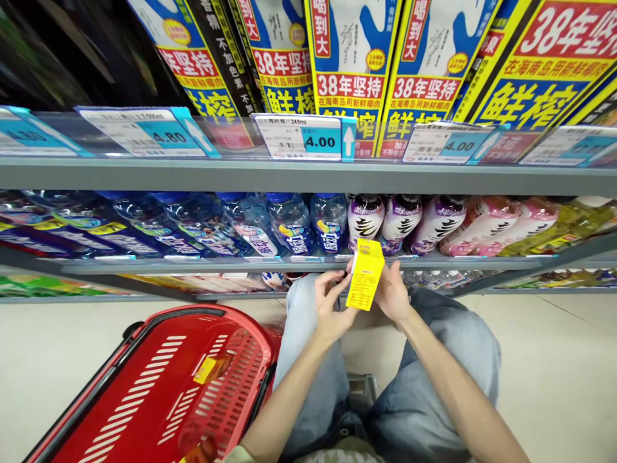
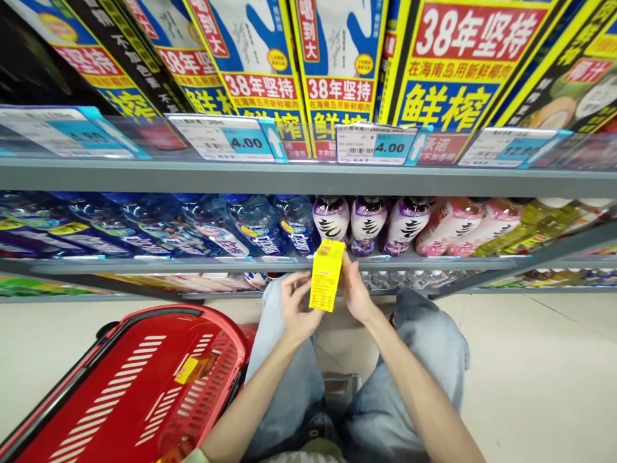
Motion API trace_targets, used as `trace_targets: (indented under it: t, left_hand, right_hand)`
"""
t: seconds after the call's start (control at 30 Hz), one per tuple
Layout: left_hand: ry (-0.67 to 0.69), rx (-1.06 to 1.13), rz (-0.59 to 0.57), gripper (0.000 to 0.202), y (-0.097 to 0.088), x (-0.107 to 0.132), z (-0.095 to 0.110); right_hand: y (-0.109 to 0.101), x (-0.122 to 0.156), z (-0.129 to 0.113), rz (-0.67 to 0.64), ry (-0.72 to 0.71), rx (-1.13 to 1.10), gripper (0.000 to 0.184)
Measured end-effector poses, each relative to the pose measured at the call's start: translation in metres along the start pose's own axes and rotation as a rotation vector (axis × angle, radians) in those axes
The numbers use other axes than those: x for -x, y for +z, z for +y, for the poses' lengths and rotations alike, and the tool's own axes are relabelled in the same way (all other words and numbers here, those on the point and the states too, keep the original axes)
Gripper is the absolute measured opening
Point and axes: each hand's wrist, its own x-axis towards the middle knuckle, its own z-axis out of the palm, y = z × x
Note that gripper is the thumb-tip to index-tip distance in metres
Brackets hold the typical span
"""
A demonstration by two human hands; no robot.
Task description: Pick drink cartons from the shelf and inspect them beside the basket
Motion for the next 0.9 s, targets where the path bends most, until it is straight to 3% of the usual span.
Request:
trace_targets:
  t: [0.1, 0.23, 0.43, 0.6, 0.77, 0.9]
  left_hand:
    - [-0.093, 0.041, -0.022, 0.028, 0.000, 0.003, -0.003]
    - [-0.279, 0.192, -0.239, 0.018, 0.002, 0.009, -0.002]
    - [-0.526, 0.562, -0.505, 0.044, 0.008, 0.020, 0.002]
    - [-0.787, 0.912, -0.707, 0.051, 0.010, 0.021, 0.002]
    - [-0.808, 1.027, -0.831, 0.054, 0.009, 0.013, 0.006]
    - [-0.783, 0.963, -0.843, 0.047, 0.006, 0.014, 0.005]
  right_hand:
    - [0.000, 0.000, -0.012, 0.010, -0.103, 0.104, 0.060]
    - [-0.001, 0.003, -0.026, -0.011, -0.123, 0.104, 0.050]
    - [-0.003, 0.006, -0.022, -0.048, 0.085, -0.113, 0.053]
    - [0.000, 0.004, -0.016, 0.043, 0.043, -0.176, 0.043]
    - [0.005, 0.003, -0.019, 0.059, -0.140, -0.017, 0.036]
    - [0.006, 0.000, -0.019, 0.045, -0.160, 0.093, 0.038]
